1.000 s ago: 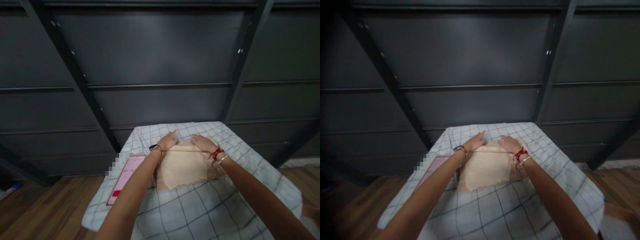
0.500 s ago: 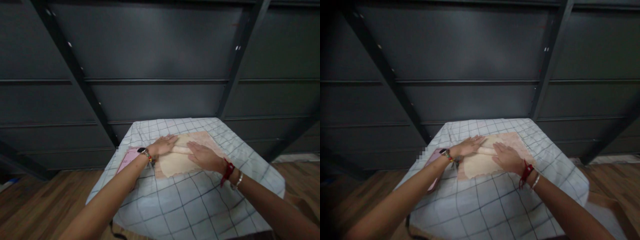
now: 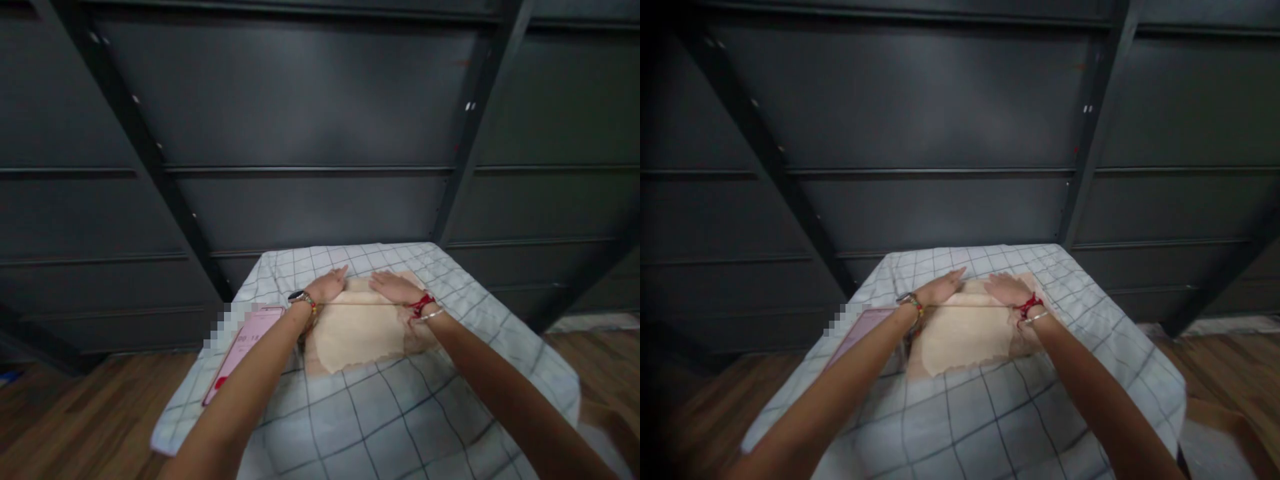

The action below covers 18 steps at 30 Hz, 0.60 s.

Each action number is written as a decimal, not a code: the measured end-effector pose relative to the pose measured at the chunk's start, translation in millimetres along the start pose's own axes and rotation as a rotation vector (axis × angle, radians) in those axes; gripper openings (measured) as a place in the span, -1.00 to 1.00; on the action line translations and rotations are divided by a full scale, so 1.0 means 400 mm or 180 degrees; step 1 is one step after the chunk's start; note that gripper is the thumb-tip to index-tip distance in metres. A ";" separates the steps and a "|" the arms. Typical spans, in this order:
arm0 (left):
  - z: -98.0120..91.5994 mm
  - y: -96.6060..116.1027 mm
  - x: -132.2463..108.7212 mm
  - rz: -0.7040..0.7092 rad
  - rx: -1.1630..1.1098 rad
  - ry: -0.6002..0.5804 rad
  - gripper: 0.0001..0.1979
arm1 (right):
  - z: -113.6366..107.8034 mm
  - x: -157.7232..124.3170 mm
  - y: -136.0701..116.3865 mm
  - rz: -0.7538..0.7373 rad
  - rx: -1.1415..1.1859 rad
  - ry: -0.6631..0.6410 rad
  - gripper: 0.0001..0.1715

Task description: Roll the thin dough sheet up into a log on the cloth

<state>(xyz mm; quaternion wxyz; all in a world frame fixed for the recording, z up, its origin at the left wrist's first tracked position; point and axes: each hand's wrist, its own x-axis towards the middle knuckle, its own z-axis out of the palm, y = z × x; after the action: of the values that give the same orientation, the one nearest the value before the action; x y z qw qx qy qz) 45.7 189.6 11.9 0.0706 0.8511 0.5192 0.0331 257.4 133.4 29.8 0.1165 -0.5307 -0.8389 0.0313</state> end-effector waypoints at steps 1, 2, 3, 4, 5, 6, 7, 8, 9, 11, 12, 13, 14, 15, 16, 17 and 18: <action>0.005 -0.001 -0.021 0.0156 -0.0024 -0.0104 -0.47 | 0.013 -0.018 0.002 -0.0108 0.0037 -0.0057 -0.61; 0.010 0.000 -0.043 0.0325 -0.0028 -0.0136 -0.47 | 0.028 -0.035 0.005 -0.0220 0.0075 -0.0109 -0.58; 0.013 0.001 -0.064 0.0514 -0.0023 -0.0126 -0.47 | 0.041 -0.046 0.008 -0.0366 0.0121 -0.0175 -0.52; 0.014 0.005 -0.079 0.0548 -0.0002 -0.0011 -0.47 | 0.051 -0.050 0.011 -0.0520 0.0157 -0.0196 -0.45; 0.011 0.010 -0.086 0.0481 0.0025 0.0102 -0.47 | 0.056 -0.044 0.014 -0.0539 0.0178 -0.0177 -0.41; 0.004 0.015 -0.085 0.0361 0.0036 0.0178 -0.47 | 0.055 -0.030 0.017 -0.0414 0.0189 -0.0151 -0.38; -0.005 0.022 -0.077 0.0216 0.0039 0.0263 -0.47 | 0.049 -0.009 0.020 -0.0205 0.0177 -0.0115 -0.37; -0.015 0.028 -0.064 0.0133 0.0016 0.0261 -0.47 | 0.040 0.013 0.022 -0.0062 0.0158 -0.0072 -0.38; -0.024 0.033 -0.052 0.0096 -0.0024 0.0222 -0.47 | 0.030 0.033 0.024 -0.0033 0.0129 -0.0039 -0.38; -0.033 0.039 -0.043 0.0127 -0.0074 0.0151 -0.46 | 0.019 0.049 0.025 -0.0051 0.0136 -0.0025 -0.38; -0.032 0.040 -0.050 0.0164 -0.0095 0.0099 -0.47 | 0.019 0.041 0.025 -0.0081 0.0142 -0.0041 -0.39; -0.028 0.041 -0.064 0.0237 -0.0114 0.0038 -0.47 | 0.025 0.024 0.026 -0.0125 0.0144 -0.0066 -0.39; -0.021 0.041 -0.081 0.0322 -0.0130 -0.0021 -0.48 | 0.034 0.002 0.026 -0.0193 0.0144 -0.0102 -0.39; -0.014 0.040 -0.099 0.0422 -0.0142 -0.0076 -0.48 | 0.044 -0.020 0.028 -0.0276 0.0141 -0.0143 -0.39; -0.009 0.040 -0.113 0.0562 -0.0150 -0.0097 -0.48 | 0.054 -0.037 0.032 -0.0439 0.0131 -0.0174 -0.39; -0.006 0.040 -0.121 0.0603 -0.0138 -0.0057 -0.47 | 0.062 -0.045 0.036 -0.0560 0.0150 -0.0213 -0.38; -0.007 0.041 -0.120 0.0510 -0.0102 0.0050 -0.47 | 0.065 -0.042 0.041 -0.0566 0.0182 -0.0225 -0.38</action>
<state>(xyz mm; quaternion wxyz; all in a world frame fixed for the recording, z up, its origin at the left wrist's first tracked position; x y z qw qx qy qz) 37.5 139.8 18.1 0.0773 0.8884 0.4494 0.0535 273.1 127.3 -1.0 0.1043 -0.4491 -0.8851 0.0635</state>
